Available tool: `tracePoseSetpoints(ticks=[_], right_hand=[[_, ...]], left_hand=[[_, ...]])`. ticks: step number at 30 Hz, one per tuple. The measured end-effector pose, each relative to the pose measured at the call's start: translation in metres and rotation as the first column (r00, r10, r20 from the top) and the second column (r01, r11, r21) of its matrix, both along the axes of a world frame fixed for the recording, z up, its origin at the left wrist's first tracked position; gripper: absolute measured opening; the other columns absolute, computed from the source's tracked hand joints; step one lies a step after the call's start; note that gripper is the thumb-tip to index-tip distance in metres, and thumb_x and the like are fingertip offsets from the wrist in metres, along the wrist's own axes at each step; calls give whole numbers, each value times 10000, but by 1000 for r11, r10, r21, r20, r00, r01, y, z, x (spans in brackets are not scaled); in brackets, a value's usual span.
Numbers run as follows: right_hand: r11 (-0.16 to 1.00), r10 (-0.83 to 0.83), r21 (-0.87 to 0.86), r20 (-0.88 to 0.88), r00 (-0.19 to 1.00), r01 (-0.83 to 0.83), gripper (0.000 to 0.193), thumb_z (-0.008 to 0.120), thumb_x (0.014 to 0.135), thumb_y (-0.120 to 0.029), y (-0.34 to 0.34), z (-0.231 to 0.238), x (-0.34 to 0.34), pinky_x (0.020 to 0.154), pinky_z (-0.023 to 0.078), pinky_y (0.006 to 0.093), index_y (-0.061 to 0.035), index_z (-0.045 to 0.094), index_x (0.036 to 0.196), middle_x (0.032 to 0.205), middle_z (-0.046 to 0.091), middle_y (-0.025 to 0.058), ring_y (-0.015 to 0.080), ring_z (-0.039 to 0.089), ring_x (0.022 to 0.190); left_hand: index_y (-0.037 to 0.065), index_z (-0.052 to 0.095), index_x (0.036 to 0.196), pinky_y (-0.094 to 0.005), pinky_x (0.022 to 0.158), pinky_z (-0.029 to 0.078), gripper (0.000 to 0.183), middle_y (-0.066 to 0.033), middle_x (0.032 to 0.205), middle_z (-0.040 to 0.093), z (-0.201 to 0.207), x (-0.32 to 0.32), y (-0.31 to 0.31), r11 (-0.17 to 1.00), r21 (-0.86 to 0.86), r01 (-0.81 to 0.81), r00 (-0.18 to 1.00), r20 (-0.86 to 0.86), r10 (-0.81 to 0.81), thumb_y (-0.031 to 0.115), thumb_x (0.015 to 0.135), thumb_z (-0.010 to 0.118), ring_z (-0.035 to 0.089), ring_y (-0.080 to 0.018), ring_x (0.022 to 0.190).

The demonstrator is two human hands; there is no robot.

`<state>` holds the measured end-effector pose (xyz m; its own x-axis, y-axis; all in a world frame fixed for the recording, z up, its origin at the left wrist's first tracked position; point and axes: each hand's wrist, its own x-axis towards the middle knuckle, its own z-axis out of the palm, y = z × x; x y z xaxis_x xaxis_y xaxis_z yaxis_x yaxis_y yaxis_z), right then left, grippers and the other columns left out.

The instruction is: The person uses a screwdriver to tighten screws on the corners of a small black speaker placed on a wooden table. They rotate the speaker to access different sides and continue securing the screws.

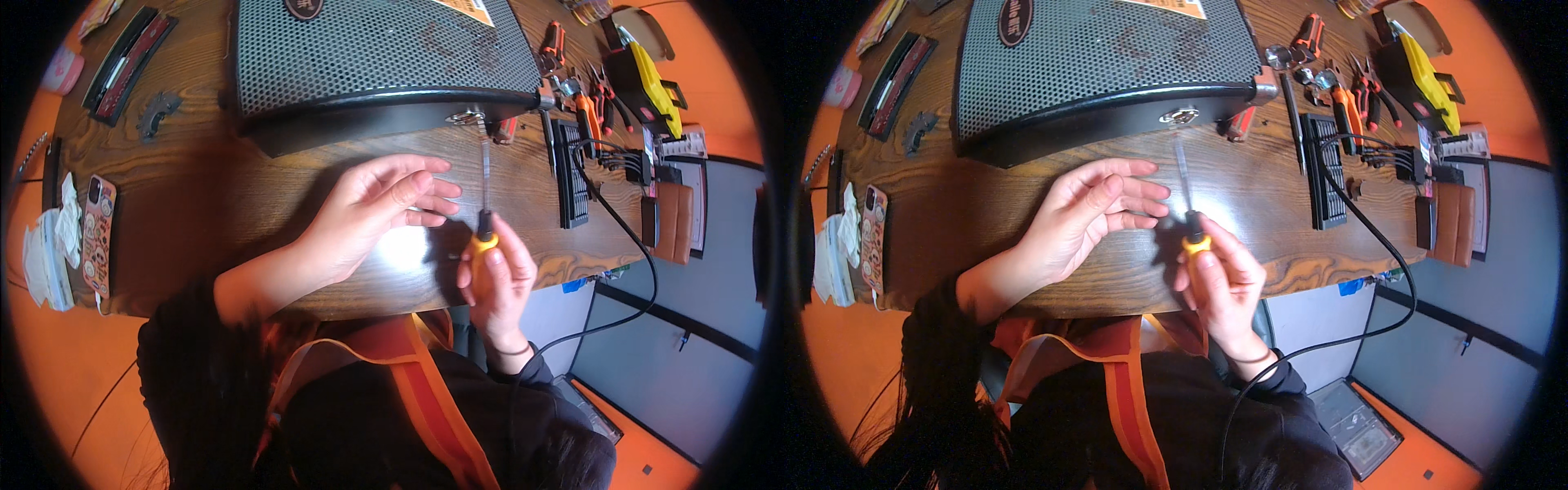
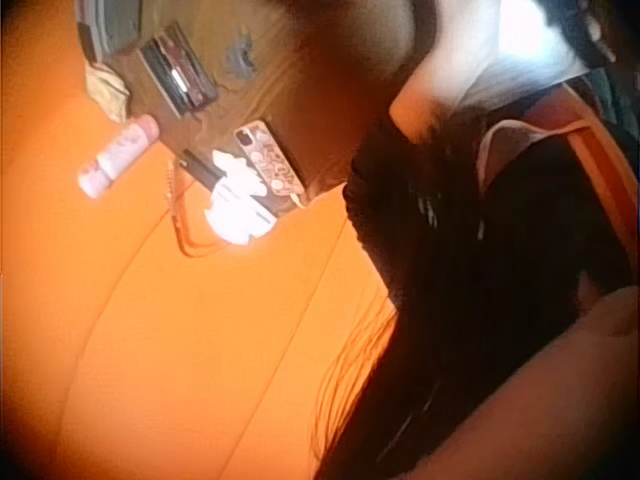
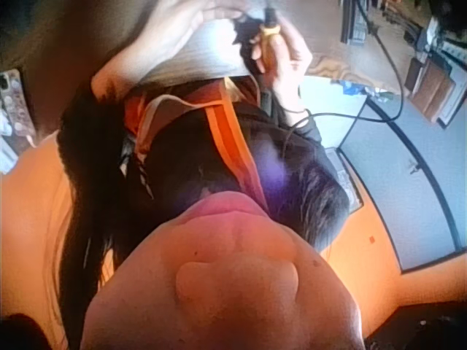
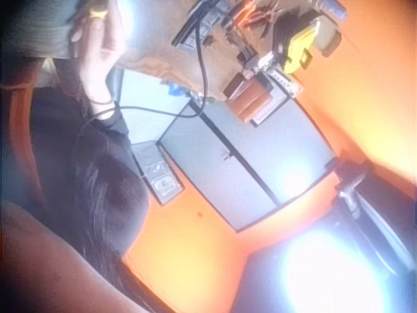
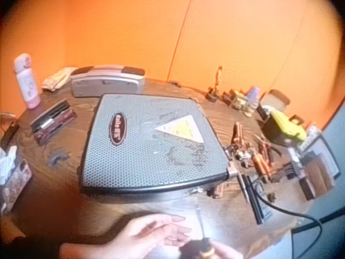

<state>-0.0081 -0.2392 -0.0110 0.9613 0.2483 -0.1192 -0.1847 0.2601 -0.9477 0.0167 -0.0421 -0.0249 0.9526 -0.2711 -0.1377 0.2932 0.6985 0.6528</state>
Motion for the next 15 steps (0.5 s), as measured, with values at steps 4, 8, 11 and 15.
tracePoseSetpoints(ticks=[4, 8, 11, 15], right_hand=[[988, -157, -1, -88, 984, 157, 382, 476, 931, -116, -17, 19, 5, 367, 354, 174, -45, 441, 1305, 863, 587, 119, 119, 549, 566], [978, -209, -17, -150, 966, 209, 373, 478, 936, -139, -25, 26, 12, 372, 344, 163, -54, 454, 1298, 845, 583, 107, 110, 538, 571], [979, -204, -22, -175, 963, 203, 363, 475, 936, -129, -24, 25, 16, 375, 343, 163, -57, 463, 1292, 846, 583, 107, 110, 539, 574], [979, -206, -38, -203, 957, 202, 357, 473, 937, -125, -20, 25, 18, 383, 342, 157, -59, 469, 1288, 841, 579, 107, 105, 539, 584]], left_hand=[[-38, 468, 1204, -334, 848, 498, 360, -177, 1041, 604, -1, 0, 0, 998, 52, 39, 999, 12, -40, 197, 934, 502, 607, -219, 958], [-45, 449, 1220, -346, 846, 488, 377, -173, 1028, 603, -1, 0, 0, 994, 99, 53, 998, 36, -57, 217, 950, 463, 601, -212, 933], [-45, 455, 1211, -333, 836, 488, 366, -161, 1007, 608, -1, 0, 1, 995, 87, 50, 998, 33, -53, 211, 949, 464, 600, -199, 918], [-44, 472, 1188, -322, 829, 486, 348, -143, 979, 610, -2, -1, 2, 996, 76, 45, 998, 41, -48, 207, 947, 467, 597, -184, 896]])
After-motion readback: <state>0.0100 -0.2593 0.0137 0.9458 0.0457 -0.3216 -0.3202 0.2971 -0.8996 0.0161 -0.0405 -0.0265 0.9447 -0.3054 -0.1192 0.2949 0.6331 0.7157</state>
